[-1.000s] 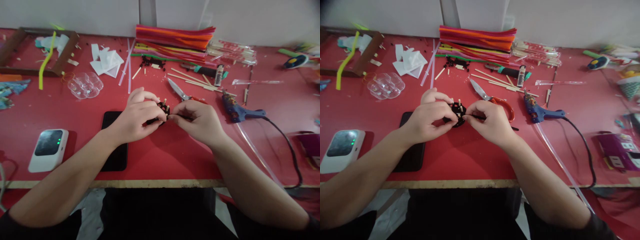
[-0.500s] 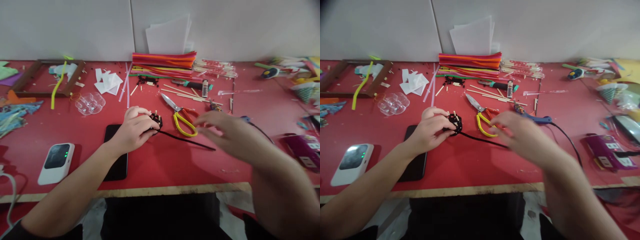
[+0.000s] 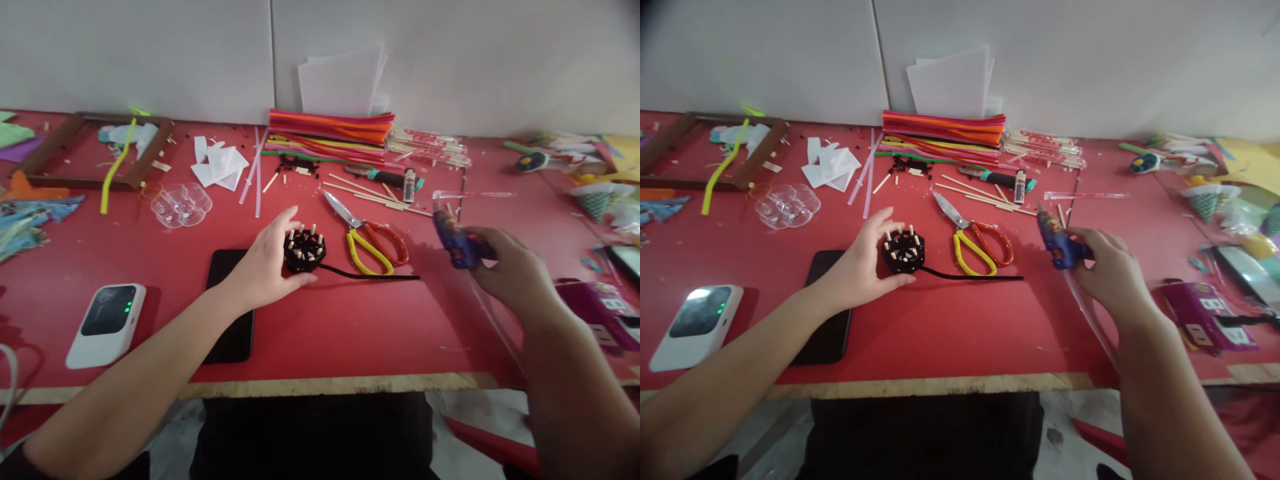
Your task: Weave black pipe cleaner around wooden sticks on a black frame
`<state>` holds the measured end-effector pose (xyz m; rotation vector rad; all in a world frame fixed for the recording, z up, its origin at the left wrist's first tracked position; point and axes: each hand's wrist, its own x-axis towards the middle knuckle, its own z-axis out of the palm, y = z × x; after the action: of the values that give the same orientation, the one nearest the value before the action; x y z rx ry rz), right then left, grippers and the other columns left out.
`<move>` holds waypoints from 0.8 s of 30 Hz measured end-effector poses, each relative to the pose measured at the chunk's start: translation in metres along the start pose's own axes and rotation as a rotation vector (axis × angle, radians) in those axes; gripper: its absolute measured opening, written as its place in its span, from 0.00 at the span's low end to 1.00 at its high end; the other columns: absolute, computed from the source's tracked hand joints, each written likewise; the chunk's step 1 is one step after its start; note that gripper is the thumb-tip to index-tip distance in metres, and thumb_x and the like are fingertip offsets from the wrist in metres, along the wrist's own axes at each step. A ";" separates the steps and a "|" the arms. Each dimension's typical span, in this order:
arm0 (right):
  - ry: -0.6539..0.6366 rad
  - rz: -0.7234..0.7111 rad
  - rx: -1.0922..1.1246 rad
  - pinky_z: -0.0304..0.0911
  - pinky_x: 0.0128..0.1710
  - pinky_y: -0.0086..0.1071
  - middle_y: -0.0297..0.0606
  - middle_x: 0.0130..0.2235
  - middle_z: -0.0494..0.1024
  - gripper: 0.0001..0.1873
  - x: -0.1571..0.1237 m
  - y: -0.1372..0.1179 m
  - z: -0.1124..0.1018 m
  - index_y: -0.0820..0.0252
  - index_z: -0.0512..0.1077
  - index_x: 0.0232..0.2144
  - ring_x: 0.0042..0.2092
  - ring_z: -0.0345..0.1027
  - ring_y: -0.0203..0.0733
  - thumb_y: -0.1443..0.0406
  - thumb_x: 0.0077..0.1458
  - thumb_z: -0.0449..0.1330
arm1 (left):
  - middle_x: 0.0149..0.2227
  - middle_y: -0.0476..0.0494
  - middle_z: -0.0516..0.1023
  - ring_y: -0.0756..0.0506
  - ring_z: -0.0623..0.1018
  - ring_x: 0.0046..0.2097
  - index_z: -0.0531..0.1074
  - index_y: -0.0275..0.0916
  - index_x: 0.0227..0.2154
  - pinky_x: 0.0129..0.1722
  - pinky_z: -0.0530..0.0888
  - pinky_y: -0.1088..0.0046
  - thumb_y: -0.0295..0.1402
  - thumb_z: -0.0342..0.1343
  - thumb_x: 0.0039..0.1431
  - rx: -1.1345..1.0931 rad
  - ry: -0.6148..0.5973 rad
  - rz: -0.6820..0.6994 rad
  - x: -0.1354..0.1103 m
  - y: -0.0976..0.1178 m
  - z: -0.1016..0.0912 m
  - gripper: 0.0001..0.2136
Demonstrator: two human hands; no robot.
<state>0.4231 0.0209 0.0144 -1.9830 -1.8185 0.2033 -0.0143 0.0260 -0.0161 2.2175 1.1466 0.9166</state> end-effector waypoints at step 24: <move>-0.161 -0.348 0.670 0.64 0.25 0.35 0.33 0.30 0.76 0.10 -0.051 -0.141 0.050 0.50 0.73 0.37 0.27 0.69 0.42 0.70 0.52 0.63 | 0.61 0.29 0.76 0.35 0.80 0.59 0.66 0.40 0.61 0.58 0.79 0.52 0.42 0.70 0.56 -0.358 0.176 -0.194 0.000 -0.006 0.005 0.32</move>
<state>0.2686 -0.0121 0.0188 -1.2024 -1.8327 0.7642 -0.0137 0.0286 -0.0236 1.7375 1.1473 1.1494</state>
